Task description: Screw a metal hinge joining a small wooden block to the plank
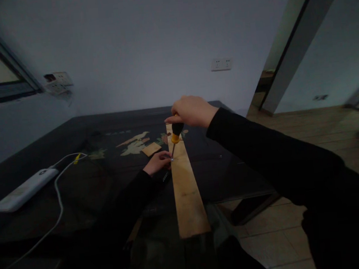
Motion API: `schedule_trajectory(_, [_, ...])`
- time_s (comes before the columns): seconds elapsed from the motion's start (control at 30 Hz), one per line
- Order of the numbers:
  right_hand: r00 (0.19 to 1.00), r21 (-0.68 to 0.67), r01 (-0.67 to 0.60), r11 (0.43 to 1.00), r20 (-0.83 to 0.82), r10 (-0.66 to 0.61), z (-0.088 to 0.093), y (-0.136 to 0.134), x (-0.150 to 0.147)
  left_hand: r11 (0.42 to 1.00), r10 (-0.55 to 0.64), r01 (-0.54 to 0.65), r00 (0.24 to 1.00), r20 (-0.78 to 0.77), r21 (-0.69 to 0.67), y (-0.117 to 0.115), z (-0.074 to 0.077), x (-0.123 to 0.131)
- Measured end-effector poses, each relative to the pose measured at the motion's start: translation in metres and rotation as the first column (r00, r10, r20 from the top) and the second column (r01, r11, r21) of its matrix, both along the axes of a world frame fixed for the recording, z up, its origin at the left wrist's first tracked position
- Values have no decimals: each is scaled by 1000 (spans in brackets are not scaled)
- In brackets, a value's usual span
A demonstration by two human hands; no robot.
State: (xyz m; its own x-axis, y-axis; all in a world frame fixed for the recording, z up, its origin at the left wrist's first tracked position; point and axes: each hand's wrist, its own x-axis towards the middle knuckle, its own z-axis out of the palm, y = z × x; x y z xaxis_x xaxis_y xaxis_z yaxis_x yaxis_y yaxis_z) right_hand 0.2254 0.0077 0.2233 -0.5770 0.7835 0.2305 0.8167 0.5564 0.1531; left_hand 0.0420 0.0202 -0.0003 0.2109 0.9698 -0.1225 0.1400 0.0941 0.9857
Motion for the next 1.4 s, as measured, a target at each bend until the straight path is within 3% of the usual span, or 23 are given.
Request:
schedule_trajectory(0.13, [1000,-4,10,1000,-28,-10,-1,1,-2,1000,4,-4,1000,6,-4,-1,1,0])
schedule_trajectory(0.3, [975,-183,-222,958,-20,222,15,5,7,1000,-13,13,1000,-11,3,-1,1,-1])
schedule_trajectory(0.37, [967,-214,-247,945,2,254,20,5,9,1000,-13,14,1000,-18,4,0,-1,-1])
schedule_trajectory(0.57, [991,-46,-83,996,106,87,11,2,1,1000,9,-9,1000,-17,-3,-1,0,0])
schedule_trajectory(0.67, [996,71,15,997,86,-21,1,2,-5,1000,17,-17,1000,-12,-5,-4,5,1])
schedule_trajectory(0.77, [995,105,76,992,56,-82,-4,3,-8,1000,11,-11,1000,-14,-9,-6,8,2])
schedule_trajectory(0.87, [999,36,44,998,25,-45,0,6,-4,1000,2,-2,1000,-27,-10,-6,8,2])
schedule_trajectory(0.93, [998,-65,-51,997,19,52,6,8,0,1000,-6,5,999,-33,-9,-5,6,2])
schedule_trajectory(1.03, [978,-212,-192,958,37,204,15,8,6,1000,-5,5,999,-51,-11,-2,3,0])
schedule_trajectory(1.1, [968,-237,-228,944,46,246,17,7,7,1000,0,0,999,-53,-7,0,1,-1])
schedule_trajectory(1.27, [979,-149,-159,976,104,176,12,-1,0,1000,7,-8,999,-43,-21,1,2,-1])
schedule_trajectory(1.4, [991,30,7,1000,131,-11,1,-8,-10,999,8,-9,999,-31,-32,0,3,0])
